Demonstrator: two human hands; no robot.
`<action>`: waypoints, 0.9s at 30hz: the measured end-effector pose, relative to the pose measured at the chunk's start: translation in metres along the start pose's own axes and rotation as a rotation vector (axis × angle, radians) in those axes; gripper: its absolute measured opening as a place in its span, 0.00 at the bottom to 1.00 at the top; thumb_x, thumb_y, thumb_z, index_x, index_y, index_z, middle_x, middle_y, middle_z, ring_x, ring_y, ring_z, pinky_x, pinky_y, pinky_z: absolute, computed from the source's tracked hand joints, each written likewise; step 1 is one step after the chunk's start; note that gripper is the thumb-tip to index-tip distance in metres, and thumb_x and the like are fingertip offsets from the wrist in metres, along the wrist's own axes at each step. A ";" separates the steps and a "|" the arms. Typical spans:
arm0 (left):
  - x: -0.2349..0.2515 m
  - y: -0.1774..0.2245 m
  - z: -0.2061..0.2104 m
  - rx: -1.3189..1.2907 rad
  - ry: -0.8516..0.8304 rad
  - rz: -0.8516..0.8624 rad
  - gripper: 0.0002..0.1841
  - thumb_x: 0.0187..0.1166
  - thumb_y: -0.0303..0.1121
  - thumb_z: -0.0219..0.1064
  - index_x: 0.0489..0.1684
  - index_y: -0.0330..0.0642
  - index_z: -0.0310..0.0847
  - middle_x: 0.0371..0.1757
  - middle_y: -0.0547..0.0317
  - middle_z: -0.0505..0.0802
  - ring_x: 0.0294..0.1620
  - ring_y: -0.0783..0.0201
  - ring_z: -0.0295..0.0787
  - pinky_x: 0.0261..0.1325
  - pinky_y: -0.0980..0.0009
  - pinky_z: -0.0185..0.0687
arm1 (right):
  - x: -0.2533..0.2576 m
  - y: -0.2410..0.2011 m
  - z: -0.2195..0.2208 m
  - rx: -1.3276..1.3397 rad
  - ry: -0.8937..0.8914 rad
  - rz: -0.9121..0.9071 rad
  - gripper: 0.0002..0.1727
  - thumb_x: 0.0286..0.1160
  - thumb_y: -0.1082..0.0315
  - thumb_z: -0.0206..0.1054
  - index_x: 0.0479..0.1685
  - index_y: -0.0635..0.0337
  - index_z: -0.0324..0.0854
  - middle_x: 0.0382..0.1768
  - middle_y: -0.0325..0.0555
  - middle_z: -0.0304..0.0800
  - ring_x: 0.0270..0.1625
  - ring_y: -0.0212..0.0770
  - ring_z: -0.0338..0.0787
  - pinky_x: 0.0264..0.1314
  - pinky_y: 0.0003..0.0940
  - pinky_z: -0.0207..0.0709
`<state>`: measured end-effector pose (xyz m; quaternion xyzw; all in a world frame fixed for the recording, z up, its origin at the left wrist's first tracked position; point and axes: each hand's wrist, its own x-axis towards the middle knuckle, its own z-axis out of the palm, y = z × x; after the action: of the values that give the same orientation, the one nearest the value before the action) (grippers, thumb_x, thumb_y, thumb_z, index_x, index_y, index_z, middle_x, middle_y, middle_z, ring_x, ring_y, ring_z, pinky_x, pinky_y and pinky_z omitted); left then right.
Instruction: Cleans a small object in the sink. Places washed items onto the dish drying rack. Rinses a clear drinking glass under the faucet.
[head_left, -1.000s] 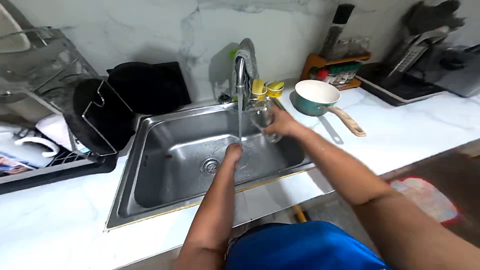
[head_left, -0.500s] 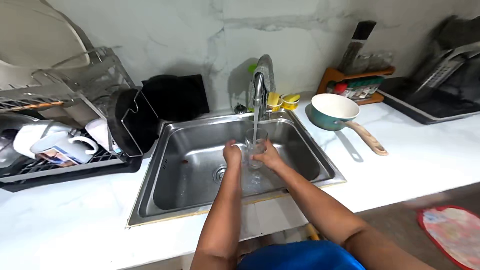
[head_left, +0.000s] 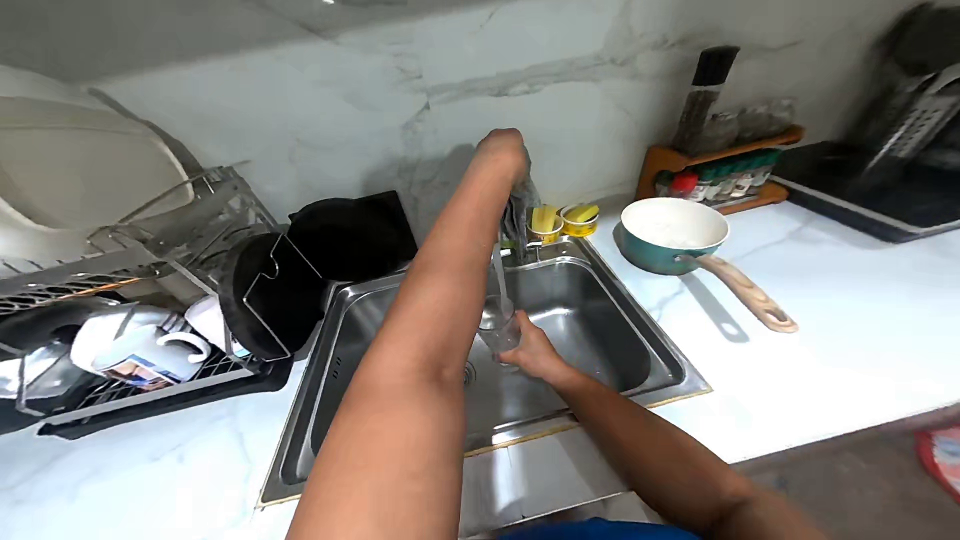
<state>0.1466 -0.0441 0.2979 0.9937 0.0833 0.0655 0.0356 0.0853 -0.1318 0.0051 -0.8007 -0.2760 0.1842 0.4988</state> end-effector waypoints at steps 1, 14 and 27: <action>0.004 0.001 0.001 -0.002 0.003 -0.010 0.13 0.81 0.30 0.68 0.53 0.27 0.85 0.65 0.32 0.87 0.71 0.37 0.83 0.71 0.38 0.77 | 0.000 0.000 0.000 0.004 -0.004 0.001 0.54 0.50 0.67 0.89 0.84 0.66 0.61 0.68 0.61 0.84 0.71 0.53 0.85 0.76 0.49 0.77; -0.004 -0.021 0.005 -0.056 -0.037 0.127 0.19 0.86 0.33 0.64 0.72 0.37 0.83 0.69 0.36 0.88 0.75 0.40 0.81 0.79 0.41 0.70 | 0.000 -0.004 0.000 -0.007 0.019 0.061 0.52 0.58 0.62 0.88 0.84 0.65 0.61 0.69 0.64 0.83 0.72 0.53 0.85 0.78 0.48 0.77; -0.185 -0.145 0.214 -0.906 0.315 -0.444 0.13 0.88 0.32 0.62 0.62 0.34 0.85 0.56 0.43 0.92 0.49 0.52 0.92 0.55 0.51 0.89 | 0.002 0.000 0.002 0.068 0.082 0.062 0.54 0.53 0.62 0.90 0.84 0.63 0.61 0.64 0.65 0.86 0.67 0.57 0.88 0.73 0.55 0.80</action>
<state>-0.0285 0.0539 0.0516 0.8152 0.2594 0.2346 0.4618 0.0857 -0.1292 0.0047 -0.7984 -0.2239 0.1758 0.5307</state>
